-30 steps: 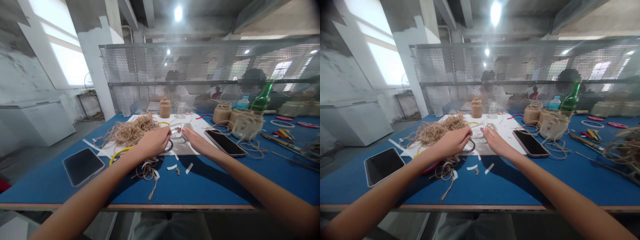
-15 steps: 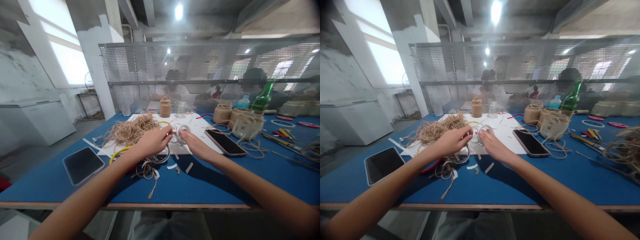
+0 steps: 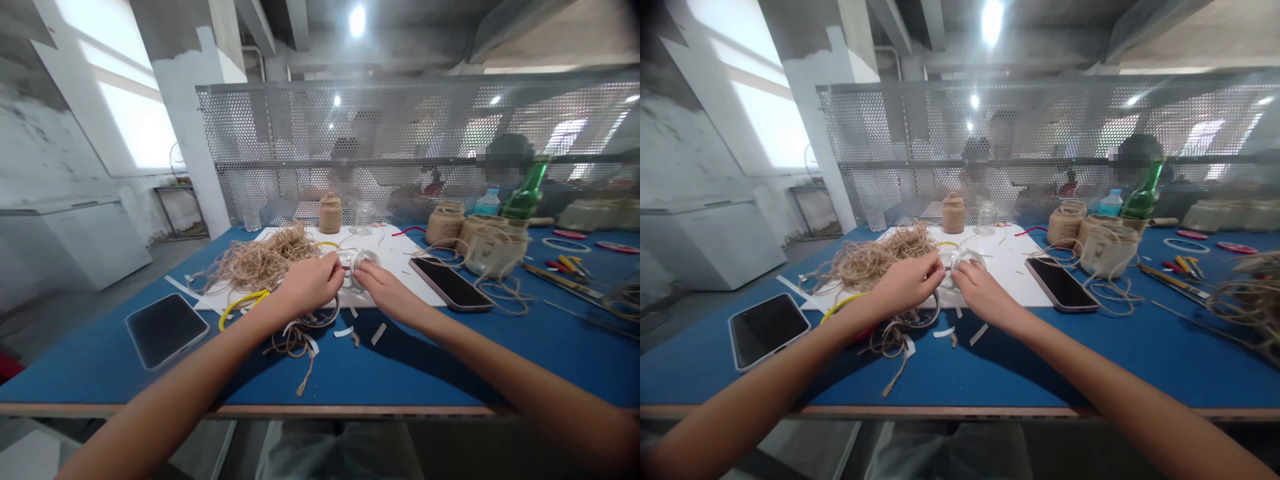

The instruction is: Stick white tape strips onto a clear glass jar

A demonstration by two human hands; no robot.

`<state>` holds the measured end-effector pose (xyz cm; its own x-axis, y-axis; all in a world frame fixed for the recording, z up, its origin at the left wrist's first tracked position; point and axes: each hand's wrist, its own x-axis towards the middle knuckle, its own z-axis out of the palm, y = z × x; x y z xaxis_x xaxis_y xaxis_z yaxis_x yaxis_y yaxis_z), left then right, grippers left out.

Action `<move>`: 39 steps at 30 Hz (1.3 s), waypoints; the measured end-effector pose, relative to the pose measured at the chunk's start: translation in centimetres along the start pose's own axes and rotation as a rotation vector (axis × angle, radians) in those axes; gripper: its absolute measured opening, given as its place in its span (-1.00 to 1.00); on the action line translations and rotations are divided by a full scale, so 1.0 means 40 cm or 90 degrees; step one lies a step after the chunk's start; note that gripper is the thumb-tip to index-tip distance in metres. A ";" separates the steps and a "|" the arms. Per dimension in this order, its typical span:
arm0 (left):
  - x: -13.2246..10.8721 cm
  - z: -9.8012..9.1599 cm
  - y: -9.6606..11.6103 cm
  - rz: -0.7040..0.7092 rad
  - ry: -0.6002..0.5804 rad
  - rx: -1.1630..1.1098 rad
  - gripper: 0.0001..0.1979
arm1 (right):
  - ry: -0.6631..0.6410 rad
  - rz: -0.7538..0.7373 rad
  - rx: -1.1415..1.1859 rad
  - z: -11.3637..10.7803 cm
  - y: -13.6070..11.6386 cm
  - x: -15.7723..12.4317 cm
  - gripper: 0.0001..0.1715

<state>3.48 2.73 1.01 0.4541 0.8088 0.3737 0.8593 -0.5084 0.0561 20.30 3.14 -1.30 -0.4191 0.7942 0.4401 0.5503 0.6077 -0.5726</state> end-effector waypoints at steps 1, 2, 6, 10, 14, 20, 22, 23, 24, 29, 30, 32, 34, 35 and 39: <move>0.000 0.002 -0.001 0.002 0.004 -0.001 -0.74 | 0.004 0.004 0.007 0.001 -0.001 0.000 -0.70; 0.001 0.003 -0.002 0.004 0.008 -0.003 -0.75 | 0.006 0.009 0.016 0.002 -0.003 0.000 -0.71; 0.003 0.008 -0.004 -0.012 0.007 -0.013 -0.74 | 0.018 0.047 0.048 0.008 -0.003 -0.003 -0.69; 0.005 0.012 -0.003 -0.029 0.007 -0.025 -0.71 | 0.056 0.077 0.041 0.017 0.003 -0.004 -0.65; 0.006 0.009 -0.002 -0.053 0.017 -0.030 -0.61 | 0.091 0.088 0.047 0.020 0.009 -0.002 -0.67; 0.005 -0.011 -0.012 -0.062 0.020 -0.037 -0.68 | 0.100 0.135 0.197 0.003 0.021 0.011 -0.73; 0.007 -0.022 -0.023 -0.063 0.014 -0.060 -0.73 | 0.110 0.149 0.221 -0.009 0.028 0.014 -0.72; 0.009 -0.028 -0.029 -0.066 0.012 -0.083 -0.75 | 0.115 0.154 0.223 -0.015 0.032 0.015 -0.71; 0.012 -0.034 -0.035 -0.069 0.008 -0.111 -0.77 | 0.119 0.160 0.221 -0.021 0.035 0.015 -0.70; 0.017 -0.054 -0.053 -0.063 0.043 -0.200 -0.84 | 0.145 0.188 0.243 -0.043 0.041 0.020 -0.72; 0.016 -0.053 -0.054 -0.059 0.062 -0.199 -0.85 | 0.148 0.187 0.256 -0.046 0.039 0.020 -0.73; 0.013 -0.049 -0.054 -0.048 0.100 -0.187 -0.87 | 0.150 0.183 0.273 -0.050 0.034 0.021 -0.73; 0.009 -0.045 -0.052 -0.043 0.127 -0.165 -0.88 | 0.155 0.182 0.284 -0.054 0.030 0.019 -0.72; 0.008 -0.043 -0.050 -0.042 0.138 -0.152 -0.88 | 0.154 0.181 0.292 -0.056 0.029 0.018 -0.72; 0.005 -0.044 -0.047 -0.044 0.160 -0.125 -0.88 | 0.140 0.166 0.330 -0.061 0.030 0.015 -0.72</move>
<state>1.54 3.32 2.61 0.3022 0.7576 0.5785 0.8135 -0.5213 0.2578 22.48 4.35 -0.05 -0.1294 0.9311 0.3411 0.1692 0.3596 -0.9176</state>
